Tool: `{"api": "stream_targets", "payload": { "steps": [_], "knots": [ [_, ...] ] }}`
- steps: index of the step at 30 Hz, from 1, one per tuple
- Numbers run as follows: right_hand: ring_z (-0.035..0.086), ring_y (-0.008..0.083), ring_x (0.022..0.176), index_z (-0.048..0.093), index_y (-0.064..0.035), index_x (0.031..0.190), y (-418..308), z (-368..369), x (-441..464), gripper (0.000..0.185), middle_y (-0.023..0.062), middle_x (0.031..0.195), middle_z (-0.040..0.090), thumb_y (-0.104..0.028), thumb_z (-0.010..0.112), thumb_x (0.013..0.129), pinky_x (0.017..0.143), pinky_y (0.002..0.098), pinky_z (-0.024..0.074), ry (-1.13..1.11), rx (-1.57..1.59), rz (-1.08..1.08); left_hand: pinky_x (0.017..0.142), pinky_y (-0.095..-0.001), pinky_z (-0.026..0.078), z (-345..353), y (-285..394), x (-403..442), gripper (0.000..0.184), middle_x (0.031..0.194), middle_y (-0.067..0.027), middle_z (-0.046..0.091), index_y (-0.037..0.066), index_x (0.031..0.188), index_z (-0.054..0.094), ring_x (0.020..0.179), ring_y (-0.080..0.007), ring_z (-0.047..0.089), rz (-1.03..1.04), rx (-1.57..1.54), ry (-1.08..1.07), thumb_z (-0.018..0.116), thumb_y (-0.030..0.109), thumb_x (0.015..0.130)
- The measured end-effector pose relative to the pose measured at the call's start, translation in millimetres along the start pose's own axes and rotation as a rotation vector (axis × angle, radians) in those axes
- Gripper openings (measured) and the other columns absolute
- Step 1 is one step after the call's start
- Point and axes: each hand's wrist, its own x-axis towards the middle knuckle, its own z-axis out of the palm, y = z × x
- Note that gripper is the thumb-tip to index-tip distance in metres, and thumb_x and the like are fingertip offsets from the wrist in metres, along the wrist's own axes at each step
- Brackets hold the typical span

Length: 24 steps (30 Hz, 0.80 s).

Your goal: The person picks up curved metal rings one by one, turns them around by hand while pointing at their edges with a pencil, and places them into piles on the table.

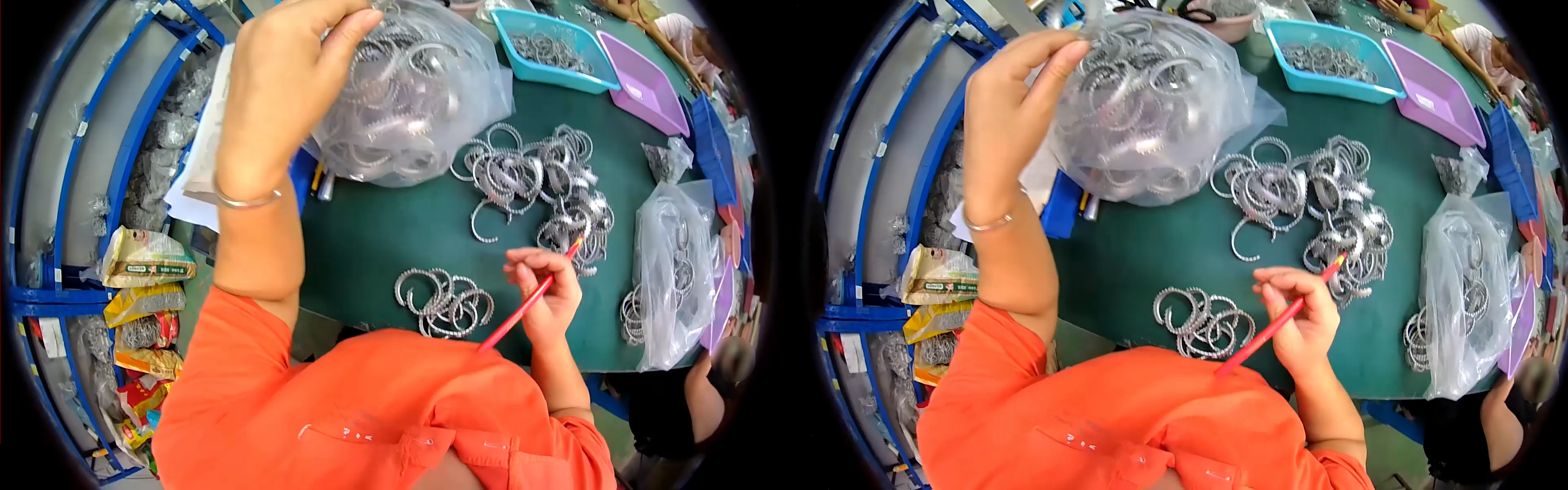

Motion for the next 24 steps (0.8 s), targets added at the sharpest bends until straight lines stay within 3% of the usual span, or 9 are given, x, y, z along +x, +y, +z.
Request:
{"api": "stream_targets", "payload": {
  "steps": [3,5,7,9,12,16,18,21,24],
  "knots": [
    [0.059,0.0159,0.077,0.050,0.0023,0.090,-1.9,-4.4,3.6,0.012,0.0151,0.093,0.059,0.007,0.054,0.079,0.069,0.0254,0.0491,0.051,-0.057,0.054,0.067,-0.0229,0.045,-1.0,-5.7,-11.1,0.021,0.082,-0.0087,0.065,0.001,0.092,0.064,0.075,-0.0119,0.060,-0.112,0.000,-0.269,0.061,0.019,0.081],
    [0.059,0.0130,0.076,0.052,0.0018,0.087,-0.7,-4.2,8.8,0.011,0.0118,0.089,0.061,0.007,0.055,0.078,0.068,0.0236,0.0481,0.052,-0.111,0.047,0.070,-0.0218,0.045,1.7,-5.1,-19.4,0.019,0.084,-0.0051,0.066,0.002,0.092,0.065,0.077,-0.0105,0.059,-0.093,-0.098,-0.145,0.061,0.017,0.082],
    [0.059,0.0122,0.075,0.054,0.0011,0.083,4.4,-6.1,15.4,0.009,0.0092,0.086,0.062,0.007,0.056,0.077,0.067,0.0241,0.0477,-0.055,-0.312,-0.039,0.070,-0.0203,0.044,14.0,8.8,-29.3,0.017,0.086,-0.0085,0.065,-0.002,0.090,0.064,0.074,-0.0126,0.059,-0.010,-0.242,0.391,0.058,0.013,0.083],
    [0.059,0.0147,0.072,0.054,-0.0002,0.084,9.4,-3.1,24.0,0.015,0.0096,0.090,0.062,0.008,0.059,0.072,0.065,0.0250,0.0465,-0.210,-0.529,-0.103,0.062,-0.0208,0.045,13.8,29.5,-45.1,0.015,0.081,-0.0121,0.064,-0.006,0.089,0.061,0.069,-0.0142,0.058,0.064,-0.430,0.584,0.056,0.007,0.084],
    [0.053,0.0304,0.065,0.052,-0.0054,0.083,25.7,8.2,34.1,0.022,0.0104,0.069,0.053,0.002,0.063,0.065,0.056,0.0367,0.0438,-0.260,-0.761,-0.248,0.057,-0.0245,0.046,13.2,45.1,-77.6,0.014,0.074,-0.0113,0.061,-0.003,0.083,0.061,0.063,-0.0187,0.057,0.196,-0.481,0.145,0.066,-0.004,0.070],
    [0.053,0.0306,0.064,0.051,-0.0063,0.079,39.9,2.9,41.7,0.023,0.0106,0.067,0.051,0.005,0.061,0.062,0.055,0.0369,0.0434,-0.320,-0.880,-0.300,0.052,-0.0224,0.044,44.1,52.2,-114.5,0.014,0.072,-0.0095,0.059,-0.002,0.084,0.062,0.061,-0.0140,0.056,0.103,-0.675,-0.053,0.064,-0.006,0.070],
    [0.055,0.0285,0.065,0.050,-0.0044,0.075,37.1,-1.8,41.3,0.022,0.0105,0.069,0.054,0.010,0.058,0.061,0.057,0.0336,0.0451,-0.293,-0.733,-0.164,0.054,-0.0204,0.043,49.0,48.7,-131.5,0.024,0.081,-0.0092,0.060,-0.003,0.095,0.059,0.063,-0.0110,0.055,-0.137,-0.719,-0.253,0.062,-0.007,0.071],
    [0.058,0.0151,0.073,0.048,-0.0029,0.071,26.2,-8.0,46.9,0.019,0.0085,0.081,0.061,0.014,0.057,0.070,0.065,0.0259,0.0476,-0.115,-0.014,0.178,0.055,-0.0190,0.043,54.2,48.3,-143.1,0.032,0.091,-0.0082,0.058,0.000,0.103,0.058,0.067,-0.0078,0.054,-0.420,-0.810,-0.449,0.063,-0.005,0.072],
    [0.056,0.0129,0.074,0.048,-0.0040,0.071,17.9,-13.9,47.5,0.020,0.0100,0.081,0.060,0.012,0.059,0.072,0.069,0.0239,0.0467,-0.104,0.361,0.323,0.061,-0.0197,0.046,61.6,50.3,-149.0,0.044,0.103,-0.0093,0.053,0.002,0.114,0.051,0.073,-0.0086,0.056,-0.525,-0.887,-0.546,0.061,-0.007,0.072]
  ]
}}
